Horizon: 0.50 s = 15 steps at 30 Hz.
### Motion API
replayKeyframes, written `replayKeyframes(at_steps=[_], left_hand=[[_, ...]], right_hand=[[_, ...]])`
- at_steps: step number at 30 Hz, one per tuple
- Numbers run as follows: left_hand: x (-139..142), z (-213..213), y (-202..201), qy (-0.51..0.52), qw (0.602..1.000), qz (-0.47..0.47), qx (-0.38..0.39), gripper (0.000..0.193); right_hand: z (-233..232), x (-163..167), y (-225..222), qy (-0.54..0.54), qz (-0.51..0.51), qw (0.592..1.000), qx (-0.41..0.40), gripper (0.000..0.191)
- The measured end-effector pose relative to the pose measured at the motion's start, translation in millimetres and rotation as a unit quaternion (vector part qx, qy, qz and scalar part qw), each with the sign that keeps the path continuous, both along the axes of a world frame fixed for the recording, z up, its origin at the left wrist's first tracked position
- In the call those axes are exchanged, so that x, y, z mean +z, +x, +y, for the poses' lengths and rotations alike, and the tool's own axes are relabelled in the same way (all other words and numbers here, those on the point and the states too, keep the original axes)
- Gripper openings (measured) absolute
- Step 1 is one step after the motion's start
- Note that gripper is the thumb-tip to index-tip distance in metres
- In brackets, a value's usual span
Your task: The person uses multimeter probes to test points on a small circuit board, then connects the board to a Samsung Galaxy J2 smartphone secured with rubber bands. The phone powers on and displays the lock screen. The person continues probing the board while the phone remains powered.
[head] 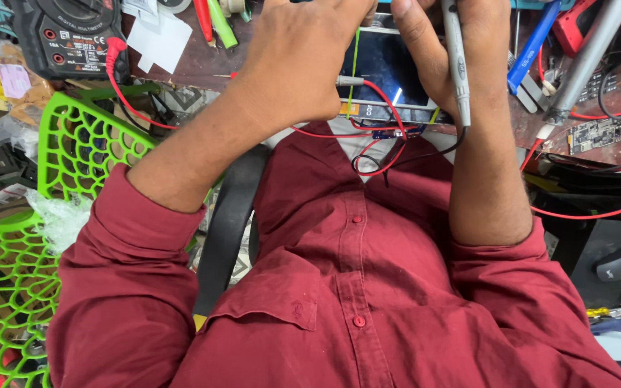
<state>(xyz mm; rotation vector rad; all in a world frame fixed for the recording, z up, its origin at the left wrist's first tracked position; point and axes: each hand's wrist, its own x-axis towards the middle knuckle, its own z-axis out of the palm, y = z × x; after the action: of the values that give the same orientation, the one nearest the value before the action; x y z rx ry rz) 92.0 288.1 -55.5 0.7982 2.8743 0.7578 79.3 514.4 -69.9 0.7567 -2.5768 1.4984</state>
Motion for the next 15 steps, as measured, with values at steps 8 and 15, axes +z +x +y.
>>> replayKeyframes(at_steps=[8,15], left_hand=[[-3.3,1.0,0.2,-0.003,1.000,0.010,-0.002,0.084],[-2.4,3.5,-0.2,-0.013,1.000,0.007,0.009,0.086]], right_hand=[[0.1,-3.1,0.6,0.000,0.029,1.000,0.007,0.013],[3.3,0.6,-1.8,-0.019,0.006,0.998,0.055,0.016]])
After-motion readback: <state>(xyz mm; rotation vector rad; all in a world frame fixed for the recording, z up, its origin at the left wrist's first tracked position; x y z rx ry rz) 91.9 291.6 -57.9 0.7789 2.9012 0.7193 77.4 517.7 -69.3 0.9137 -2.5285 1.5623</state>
